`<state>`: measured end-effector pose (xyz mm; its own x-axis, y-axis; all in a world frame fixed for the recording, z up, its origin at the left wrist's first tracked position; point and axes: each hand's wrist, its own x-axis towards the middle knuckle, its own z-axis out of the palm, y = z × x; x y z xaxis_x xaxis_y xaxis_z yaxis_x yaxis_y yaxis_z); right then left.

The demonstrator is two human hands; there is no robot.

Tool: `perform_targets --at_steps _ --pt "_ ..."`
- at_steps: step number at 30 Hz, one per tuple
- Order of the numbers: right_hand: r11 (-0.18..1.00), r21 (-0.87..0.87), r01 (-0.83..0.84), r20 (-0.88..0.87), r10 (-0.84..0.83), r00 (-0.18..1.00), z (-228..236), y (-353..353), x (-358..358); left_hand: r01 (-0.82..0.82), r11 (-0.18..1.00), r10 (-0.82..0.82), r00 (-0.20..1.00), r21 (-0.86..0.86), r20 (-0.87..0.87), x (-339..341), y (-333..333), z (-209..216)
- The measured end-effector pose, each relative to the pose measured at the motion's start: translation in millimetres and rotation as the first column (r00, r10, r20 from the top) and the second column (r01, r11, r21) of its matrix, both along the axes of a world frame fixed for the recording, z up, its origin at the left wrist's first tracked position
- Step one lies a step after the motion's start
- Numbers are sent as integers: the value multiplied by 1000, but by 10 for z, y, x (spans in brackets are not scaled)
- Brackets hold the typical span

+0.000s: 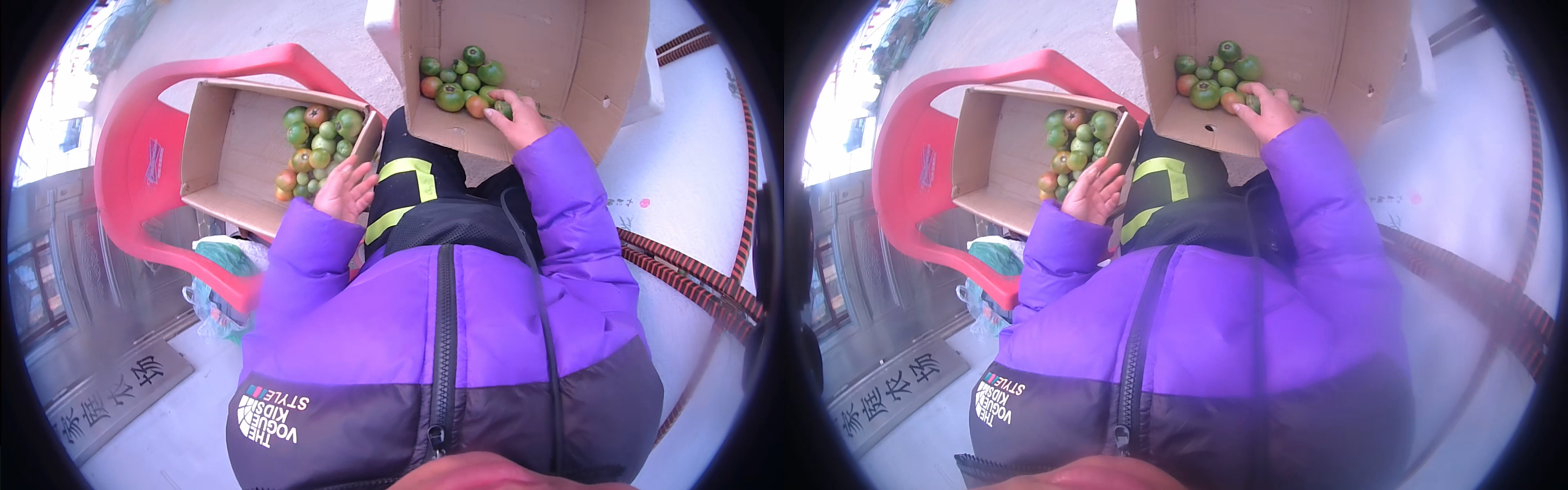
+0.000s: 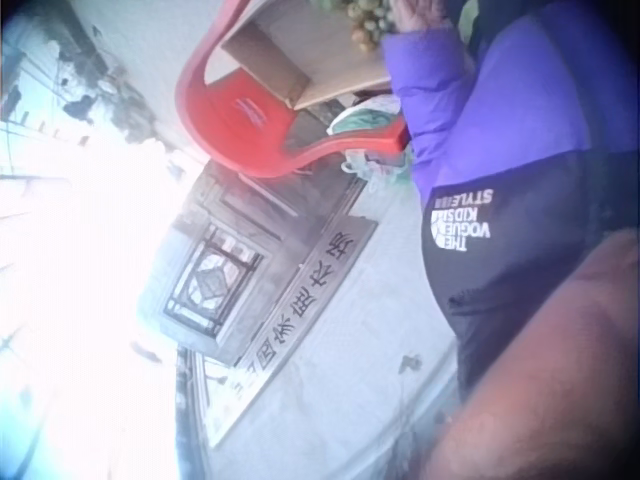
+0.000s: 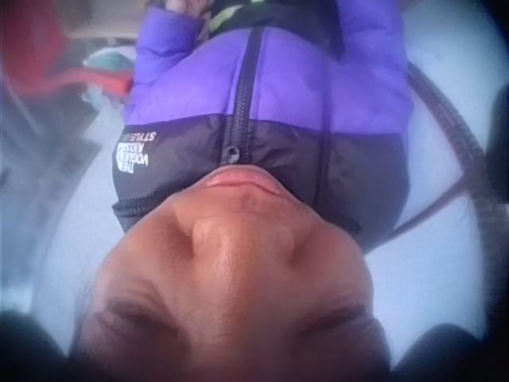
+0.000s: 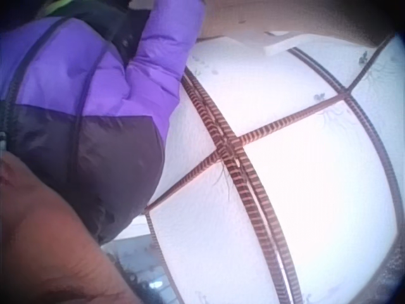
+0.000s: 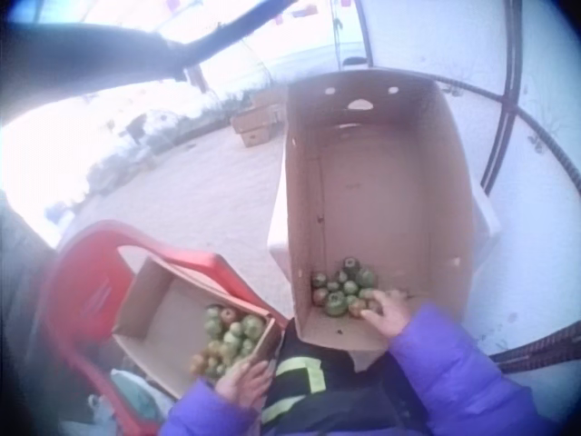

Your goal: The person sits with two cardboard boxes on their lap and transfers green tomatoes from one box to the other by hand. They occasionally pause to handle a smartphone placed on the chair beside them.

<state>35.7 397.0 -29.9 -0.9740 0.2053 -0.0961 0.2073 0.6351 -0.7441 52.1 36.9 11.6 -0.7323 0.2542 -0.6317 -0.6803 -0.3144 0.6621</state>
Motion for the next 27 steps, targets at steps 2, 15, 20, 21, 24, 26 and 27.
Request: perform_targets --at_steps 2,15,20,21,24,26,27 --pt "983 -98 -155 -132 142 981 227 -221 74 146 989 -146 989 -9 -2 83 132 49" --pt "848 -230 -477 -5 489 872 435 -724 324 -151 909 140 989 387 58 -183 -103 -45" --pt "974 152 -167 2 169 986 -35 38 1 -547 819 541 837 172 87 -388 -608 -169" --pt "951 294 -90 64 74 995 -132 167 -85 -521 834 510 854 181 106 -358 -672 -179" --pt "864 496 -81 253 -54 966 -428 359 -316 -493 860 485 870 133 87 -296 -703 -203" --pt "876 462 -135 343 -37 938 -590 339 -412 -472 875 467 881 107 68 -268 -644 -197" --pt "883 440 -164 395 -26 918 -636 332 -445 -438 895 433 898 86 73 -251 -601 -192"
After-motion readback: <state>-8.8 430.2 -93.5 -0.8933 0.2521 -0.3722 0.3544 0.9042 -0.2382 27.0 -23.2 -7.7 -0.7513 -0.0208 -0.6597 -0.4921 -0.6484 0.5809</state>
